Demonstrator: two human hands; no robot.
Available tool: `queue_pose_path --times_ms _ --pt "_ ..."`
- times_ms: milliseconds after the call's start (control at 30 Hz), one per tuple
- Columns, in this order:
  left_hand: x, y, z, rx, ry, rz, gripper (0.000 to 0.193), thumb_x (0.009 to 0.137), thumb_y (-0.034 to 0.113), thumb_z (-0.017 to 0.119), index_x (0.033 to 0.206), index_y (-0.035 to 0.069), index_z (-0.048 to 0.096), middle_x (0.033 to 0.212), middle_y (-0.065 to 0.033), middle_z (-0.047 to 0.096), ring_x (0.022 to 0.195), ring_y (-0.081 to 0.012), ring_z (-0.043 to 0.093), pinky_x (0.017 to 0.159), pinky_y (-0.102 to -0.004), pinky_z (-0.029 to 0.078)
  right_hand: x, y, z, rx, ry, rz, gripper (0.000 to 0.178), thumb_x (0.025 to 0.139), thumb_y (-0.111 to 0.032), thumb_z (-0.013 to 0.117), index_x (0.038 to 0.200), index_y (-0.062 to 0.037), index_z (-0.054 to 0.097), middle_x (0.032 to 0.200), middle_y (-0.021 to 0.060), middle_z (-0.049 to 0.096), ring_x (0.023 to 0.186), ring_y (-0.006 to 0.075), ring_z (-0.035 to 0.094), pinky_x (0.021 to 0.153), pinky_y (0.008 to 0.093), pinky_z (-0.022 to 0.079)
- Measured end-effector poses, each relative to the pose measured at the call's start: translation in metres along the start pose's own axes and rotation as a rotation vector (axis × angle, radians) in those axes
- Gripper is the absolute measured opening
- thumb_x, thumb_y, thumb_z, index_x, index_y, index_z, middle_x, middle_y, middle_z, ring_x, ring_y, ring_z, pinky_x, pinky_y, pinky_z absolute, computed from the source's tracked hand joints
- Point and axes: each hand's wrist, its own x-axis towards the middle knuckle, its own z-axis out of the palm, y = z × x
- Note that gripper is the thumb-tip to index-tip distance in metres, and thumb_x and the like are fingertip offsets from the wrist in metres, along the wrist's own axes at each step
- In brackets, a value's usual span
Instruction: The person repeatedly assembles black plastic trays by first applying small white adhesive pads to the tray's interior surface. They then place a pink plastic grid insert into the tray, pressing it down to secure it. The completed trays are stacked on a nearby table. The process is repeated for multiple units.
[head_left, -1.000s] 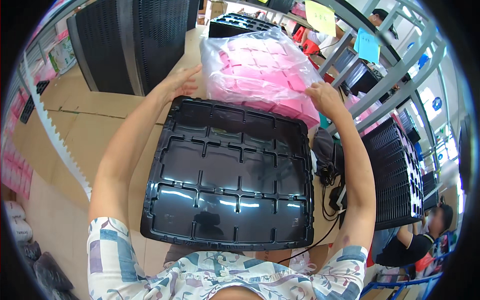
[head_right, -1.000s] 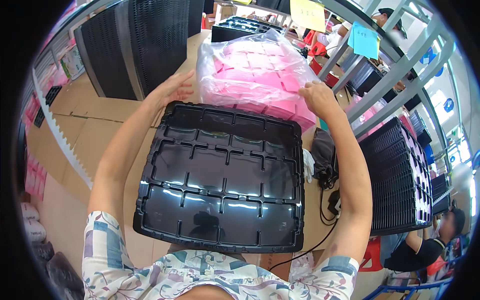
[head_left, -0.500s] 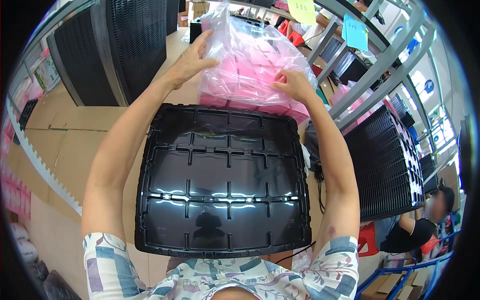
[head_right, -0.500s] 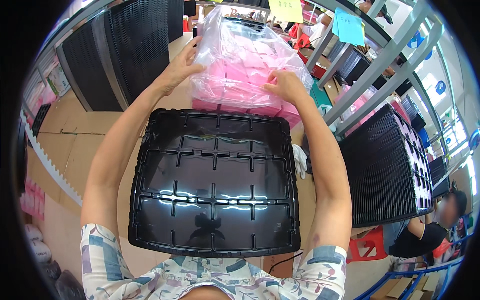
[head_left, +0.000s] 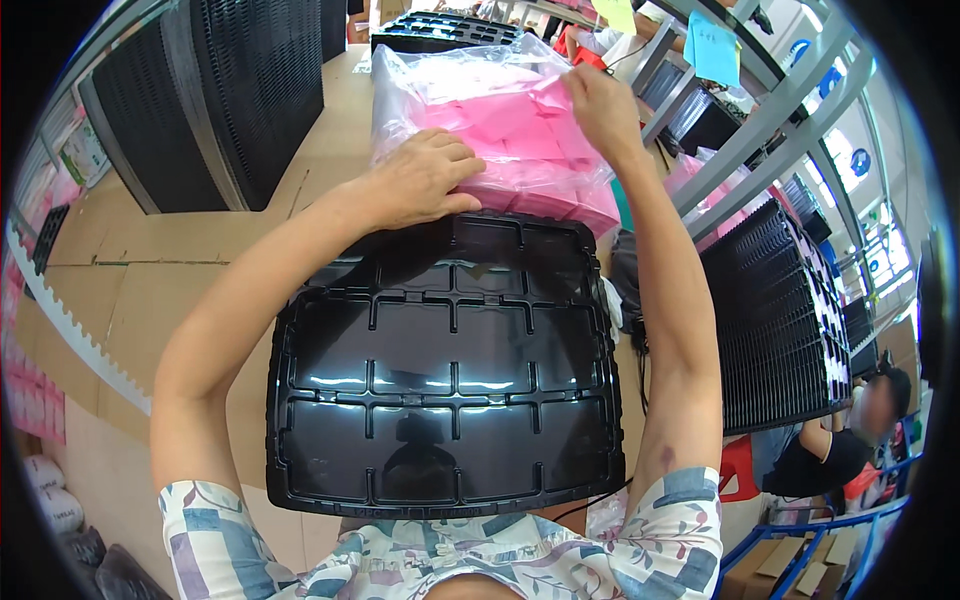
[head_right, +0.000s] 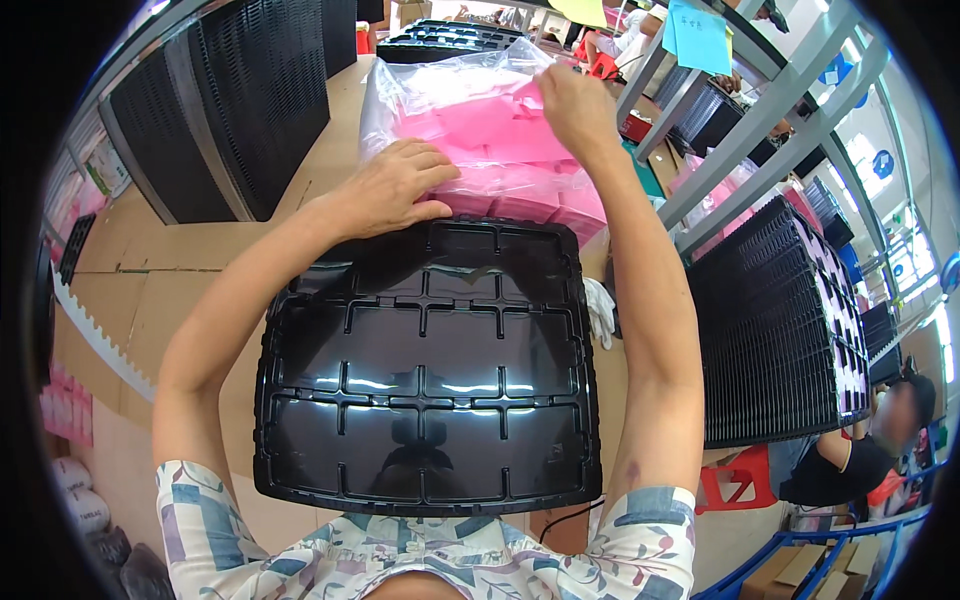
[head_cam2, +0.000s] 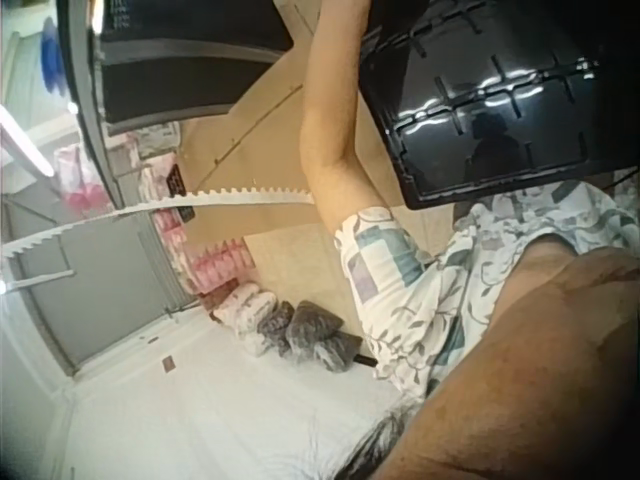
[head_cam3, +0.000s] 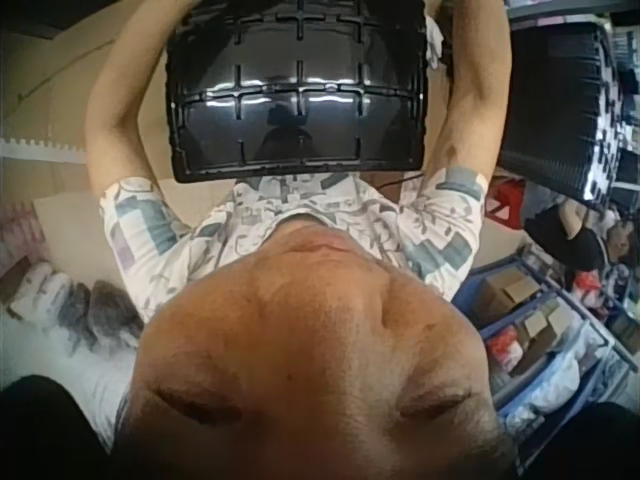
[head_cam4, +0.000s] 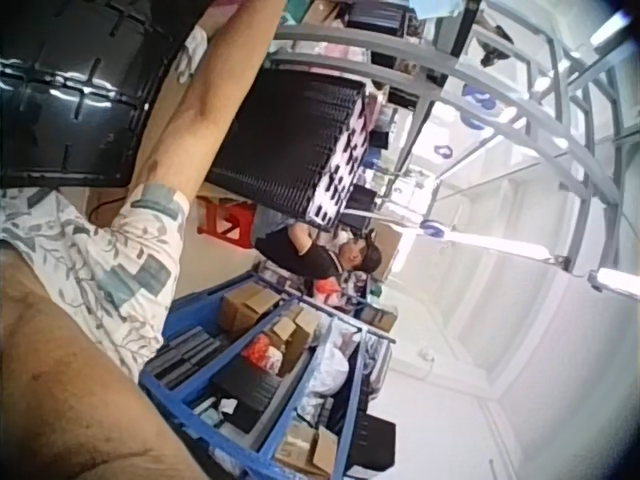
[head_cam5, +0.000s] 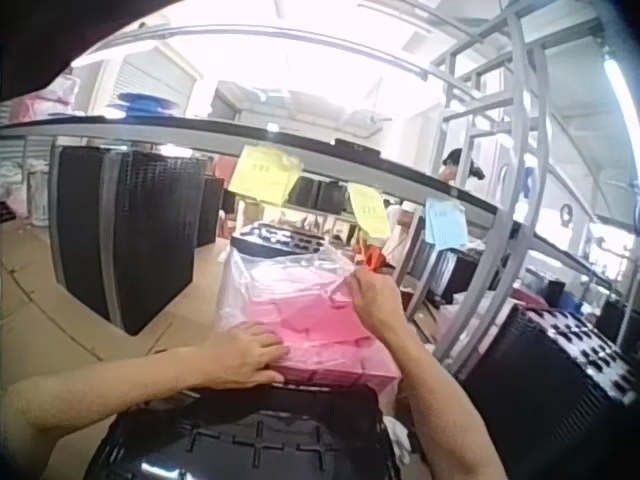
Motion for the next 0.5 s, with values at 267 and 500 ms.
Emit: queue_pose_path --times_ms 267,500 --pt "0.004 0.016 0.002 0.124 0.307 0.002 0.043 0.085 0.033 0.075 0.11 -0.001 0.065 0.122 -0.0183 0.06 0.116 -0.0361 0.057 0.103 -0.0443 0.043 0.014 -0.009 -0.054 0.279 0.185 0.149 0.03 0.099 -0.029 0.059 0.093 -0.0016 0.069 0.07 0.0114 0.068 0.062 0.0227 0.066 0.059 0.0367 0.051" --pt "0.021 0.051 -0.018 -1.595 0.147 -1.044 0.09 0.088 0.051 0.074 0.135 -0.016 0.037 0.122 -0.0278 0.056 0.1 -0.0263 0.068 0.062 -0.026 0.055 -0.008 0.0 -0.06 0.828 0.12 0.382 0.031 0.098 -0.025 0.064 0.078 -0.0015 0.066 0.062 -0.0031 0.054 0.052 0.0055 0.043 0.047 0.0253 0.033"
